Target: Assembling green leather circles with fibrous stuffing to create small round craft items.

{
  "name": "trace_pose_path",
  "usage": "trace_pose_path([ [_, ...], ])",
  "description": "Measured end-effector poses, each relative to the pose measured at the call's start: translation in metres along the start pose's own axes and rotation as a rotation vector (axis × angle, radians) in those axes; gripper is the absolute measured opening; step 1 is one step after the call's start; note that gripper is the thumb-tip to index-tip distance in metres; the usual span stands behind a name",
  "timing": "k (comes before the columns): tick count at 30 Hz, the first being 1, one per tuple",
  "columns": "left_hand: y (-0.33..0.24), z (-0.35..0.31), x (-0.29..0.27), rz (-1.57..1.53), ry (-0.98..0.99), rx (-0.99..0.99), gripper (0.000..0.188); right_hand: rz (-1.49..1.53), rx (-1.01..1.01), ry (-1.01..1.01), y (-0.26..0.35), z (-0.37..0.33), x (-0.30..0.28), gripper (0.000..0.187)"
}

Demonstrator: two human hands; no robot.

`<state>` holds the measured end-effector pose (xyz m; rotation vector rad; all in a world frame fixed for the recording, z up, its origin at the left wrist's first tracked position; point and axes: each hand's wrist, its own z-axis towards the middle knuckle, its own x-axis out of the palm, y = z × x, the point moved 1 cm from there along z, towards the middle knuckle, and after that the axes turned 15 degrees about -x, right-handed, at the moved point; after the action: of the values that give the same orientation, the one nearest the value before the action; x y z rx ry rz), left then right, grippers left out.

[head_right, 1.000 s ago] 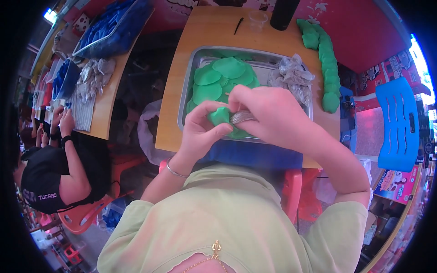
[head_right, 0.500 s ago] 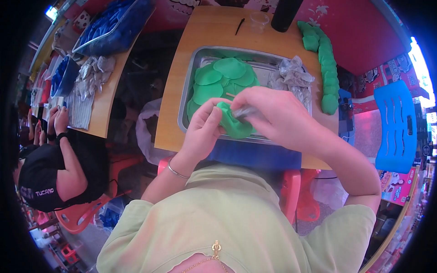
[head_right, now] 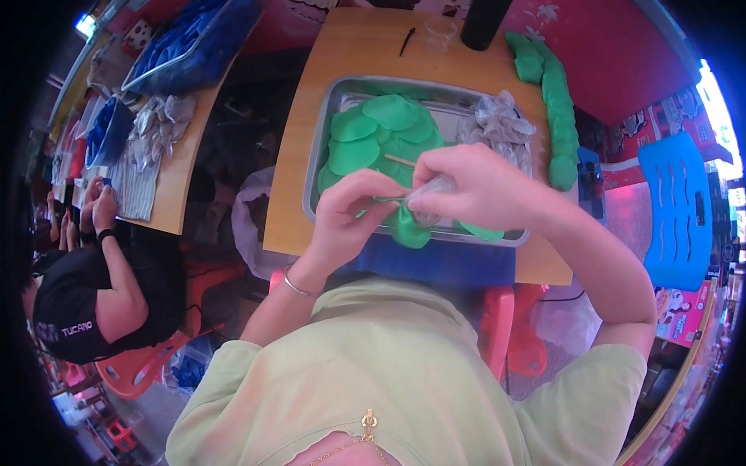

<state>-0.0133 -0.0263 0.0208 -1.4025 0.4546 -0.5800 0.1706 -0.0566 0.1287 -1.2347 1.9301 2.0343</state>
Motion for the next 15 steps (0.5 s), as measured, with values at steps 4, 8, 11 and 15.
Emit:
trace_pose_path([
  [4,0.016,0.004,0.011,-0.309,-0.081,0.061,0.014,0.294,0.036,-0.107,-0.025,-0.001,0.009,0.02],
  [8,0.01,0.01,-0.001,0.328,-0.062,0.047,0.021,-0.542,-0.303,-0.137,-0.032,0.0,0.016,0.016],
  [11,0.005,0.013,0.001,0.579,-0.172,0.117,0.021,-0.594,-0.303,-0.126,-0.044,0.004,0.024,0.018],
  [15,0.011,0.014,0.005,0.761,-0.171,0.18,0.022,-0.542,-0.254,-0.101,-0.048,0.008,0.027,0.021],
])
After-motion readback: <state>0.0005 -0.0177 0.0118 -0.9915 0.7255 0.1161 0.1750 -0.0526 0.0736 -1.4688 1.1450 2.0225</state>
